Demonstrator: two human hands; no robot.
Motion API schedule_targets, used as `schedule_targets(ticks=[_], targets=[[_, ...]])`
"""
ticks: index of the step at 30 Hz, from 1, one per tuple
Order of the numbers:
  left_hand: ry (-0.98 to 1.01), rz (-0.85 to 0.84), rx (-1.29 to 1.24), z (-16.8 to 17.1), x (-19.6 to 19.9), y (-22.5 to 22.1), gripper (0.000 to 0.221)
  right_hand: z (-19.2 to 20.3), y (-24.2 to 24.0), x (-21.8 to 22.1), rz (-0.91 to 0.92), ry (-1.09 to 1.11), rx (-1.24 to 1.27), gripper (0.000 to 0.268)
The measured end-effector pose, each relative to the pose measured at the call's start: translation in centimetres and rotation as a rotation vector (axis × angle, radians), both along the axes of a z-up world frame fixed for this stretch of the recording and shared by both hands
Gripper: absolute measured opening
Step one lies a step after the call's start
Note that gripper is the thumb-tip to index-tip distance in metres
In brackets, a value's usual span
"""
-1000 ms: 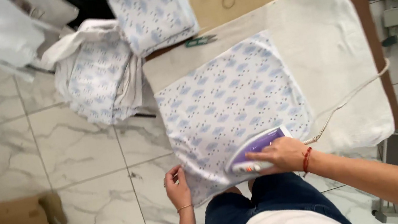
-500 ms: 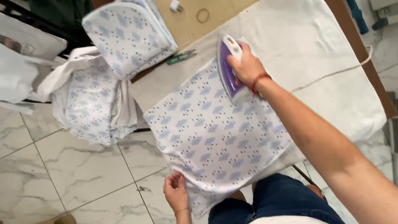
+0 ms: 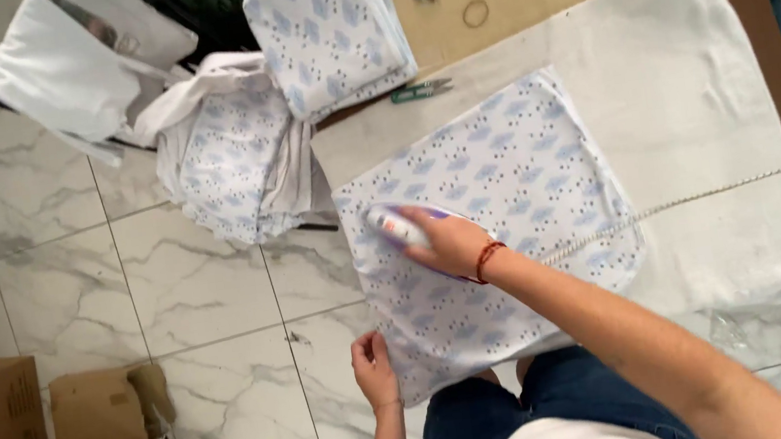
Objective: Ironing and folding small fabric garments on a pressing table
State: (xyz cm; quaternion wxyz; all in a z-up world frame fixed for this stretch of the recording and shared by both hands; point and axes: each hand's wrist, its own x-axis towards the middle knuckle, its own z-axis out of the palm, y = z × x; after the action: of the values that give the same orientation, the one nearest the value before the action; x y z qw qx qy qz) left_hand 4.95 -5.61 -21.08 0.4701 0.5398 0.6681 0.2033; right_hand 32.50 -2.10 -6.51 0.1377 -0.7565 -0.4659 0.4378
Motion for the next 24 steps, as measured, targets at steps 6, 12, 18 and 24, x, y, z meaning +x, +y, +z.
schedule_targets(ticks=[6, 12, 18, 24], targets=[[-0.065, 0.226, -0.042, -1.0, -0.8, 0.1, 0.012, -1.0, -7.7, -3.3, 0.446, -0.144, 0.365, 0.044], [0.104, 0.044, 0.239, 2.1, 1.4, 1.3, 0.014, -1.3, -17.5, 1.7, 0.517, -0.104, 0.137, 0.054], [0.278, -0.462, 0.505, 6.5, 8.6, 2.0, 0.028, 1.7, -22.8, 10.3, -0.201, -0.434, -0.224, 0.069], [0.539, -0.413, 0.569, 0.5, 9.8, 1.8, 0.005, 0.3, -28.9, 16.7, -0.825, -0.389, 0.086, 0.052]])
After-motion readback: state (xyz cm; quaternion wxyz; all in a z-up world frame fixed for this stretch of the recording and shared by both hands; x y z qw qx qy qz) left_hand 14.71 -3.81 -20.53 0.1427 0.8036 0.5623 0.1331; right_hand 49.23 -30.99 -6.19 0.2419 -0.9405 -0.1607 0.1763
